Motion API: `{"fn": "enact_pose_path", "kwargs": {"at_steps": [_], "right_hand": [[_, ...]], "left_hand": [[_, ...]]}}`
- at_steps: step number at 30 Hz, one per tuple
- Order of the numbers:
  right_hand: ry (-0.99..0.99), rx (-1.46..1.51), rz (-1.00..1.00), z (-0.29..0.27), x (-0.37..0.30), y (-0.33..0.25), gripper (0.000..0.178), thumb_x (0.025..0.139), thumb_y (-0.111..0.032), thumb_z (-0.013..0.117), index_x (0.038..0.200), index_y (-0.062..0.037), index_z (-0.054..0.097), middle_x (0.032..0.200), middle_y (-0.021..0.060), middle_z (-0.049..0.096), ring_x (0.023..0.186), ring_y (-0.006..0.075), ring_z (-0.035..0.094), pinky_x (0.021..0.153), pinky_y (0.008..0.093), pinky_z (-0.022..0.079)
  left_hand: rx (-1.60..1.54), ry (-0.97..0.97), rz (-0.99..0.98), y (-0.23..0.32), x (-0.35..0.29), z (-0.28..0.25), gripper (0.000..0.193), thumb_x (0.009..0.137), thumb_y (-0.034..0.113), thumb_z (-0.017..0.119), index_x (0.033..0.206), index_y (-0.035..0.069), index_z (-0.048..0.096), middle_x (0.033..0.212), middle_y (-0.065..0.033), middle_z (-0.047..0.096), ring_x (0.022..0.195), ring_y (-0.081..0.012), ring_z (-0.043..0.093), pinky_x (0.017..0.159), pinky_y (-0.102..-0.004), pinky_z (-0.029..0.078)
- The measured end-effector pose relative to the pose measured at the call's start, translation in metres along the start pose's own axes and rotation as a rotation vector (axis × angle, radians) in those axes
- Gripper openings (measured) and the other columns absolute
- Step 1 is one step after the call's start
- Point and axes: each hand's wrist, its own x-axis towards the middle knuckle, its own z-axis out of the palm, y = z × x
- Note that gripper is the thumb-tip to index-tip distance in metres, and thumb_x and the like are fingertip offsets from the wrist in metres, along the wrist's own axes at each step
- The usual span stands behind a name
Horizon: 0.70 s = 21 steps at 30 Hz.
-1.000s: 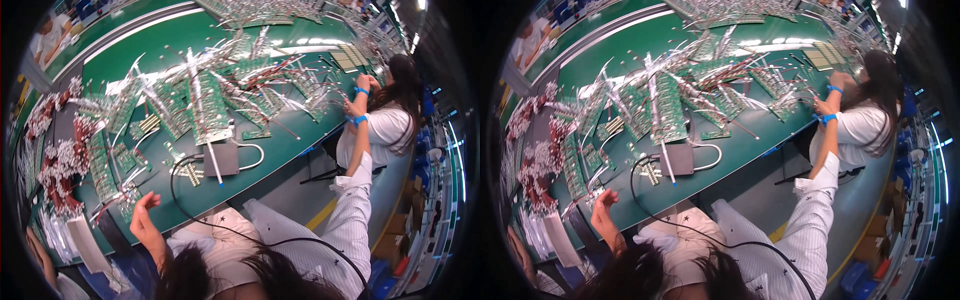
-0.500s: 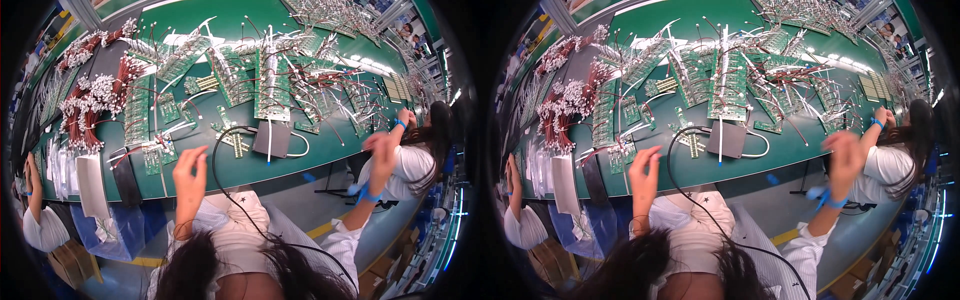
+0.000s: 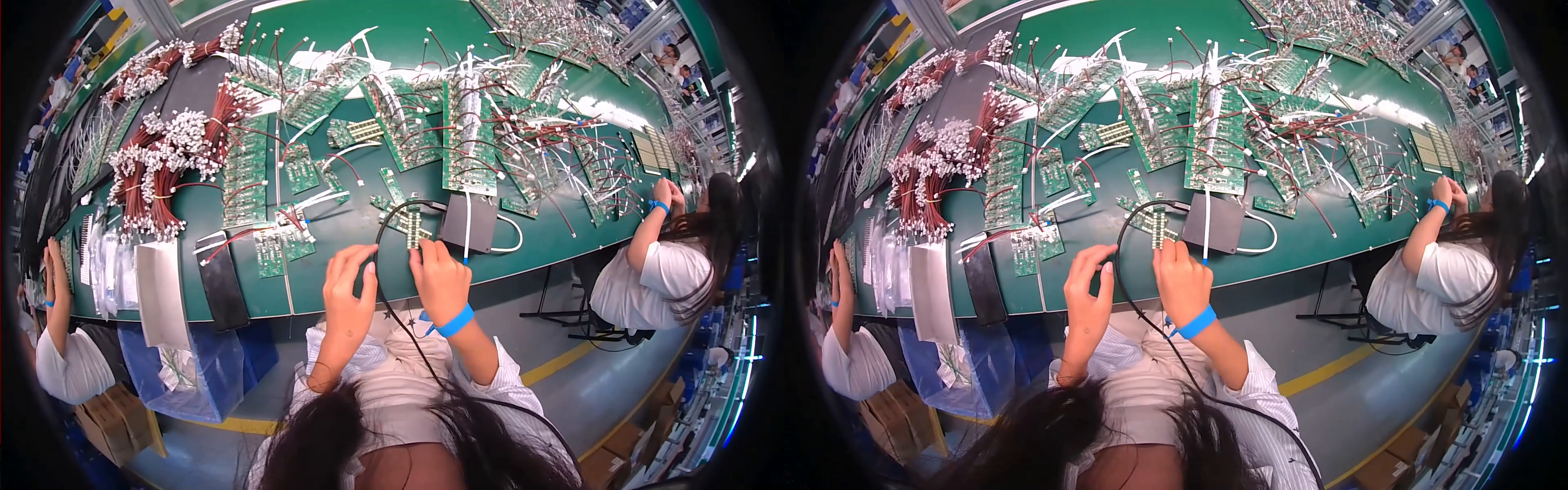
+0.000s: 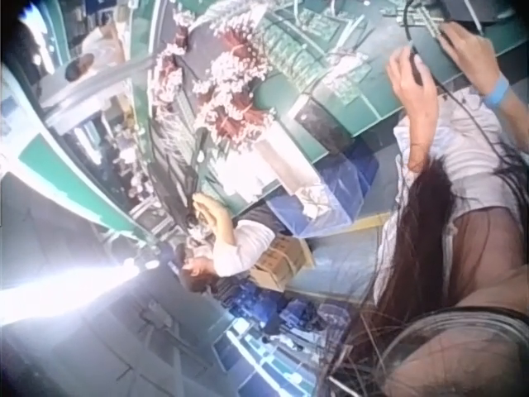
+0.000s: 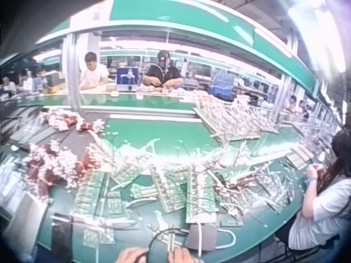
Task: The person connects wiring harnesses and connectors to printed circuit boards by hand at an assembly station.
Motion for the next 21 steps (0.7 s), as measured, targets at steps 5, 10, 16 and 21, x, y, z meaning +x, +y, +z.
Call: {"fn": "enact_pose_path", "kwargs": {"at_steps": [5,10,16,21], "right_hand": [[0.061,-0.002,-0.028,-0.006,0.002,-0.005,0.027,0.075,-0.029,0.064,0.086,-0.0067,0.053,0.067,0.0070,0.057,0.049,0.0269,0.057,0.040,0.0354,0.043],[-0.020,-0.144,0.012,0.003,0.007,-0.010,0.032,0.077,-0.035,0.062,0.079,-0.0072,0.046,0.059,0.0069,0.056,0.045,0.0275,0.056,0.037,0.0367,0.041],[-0.036,-0.130,-0.013,-0.008,0.003,-0.007,0.018,0.079,-0.018,0.054,0.070,-0.0067,0.044,0.055,0.0103,0.054,0.044,0.0312,0.054,0.037,0.0410,0.039],[-0.024,-0.049,-0.039,-0.052,-0.021,-0.002,0.011,0.076,-0.011,0.057,0.071,-0.0059,0.048,0.055,0.0088,0.052,0.043,0.0278,0.052,0.039,0.0379,0.039]], "left_hand": [[-0.037,0.070,0.081,0.003,-0.001,0.001,0.017,0.076,-0.002,0.052,0.090,0.002,0.060,0.089,-0.0104,0.058,0.083,-0.0256,0.054,0.075,-0.0327,0.042],[-0.003,0.127,0.120,0.002,0.003,-0.004,0.018,0.076,-0.003,0.051,0.090,0.001,0.060,0.086,-0.0103,0.058,0.081,-0.0252,0.054,0.073,-0.0331,0.043],[-0.195,0.064,-0.023,-0.002,0.001,-0.012,0.017,0.079,-0.002,0.049,0.093,0.000,0.059,0.078,-0.0093,0.059,0.068,-0.0158,0.057,0.062,-0.0266,0.045],[-0.382,-0.104,-0.226,0.001,-0.004,-0.016,0.018,0.085,0.003,0.046,0.098,-0.001,0.058,0.073,-0.0062,0.061,0.060,-0.0100,0.055,0.056,-0.0231,0.046]]}}
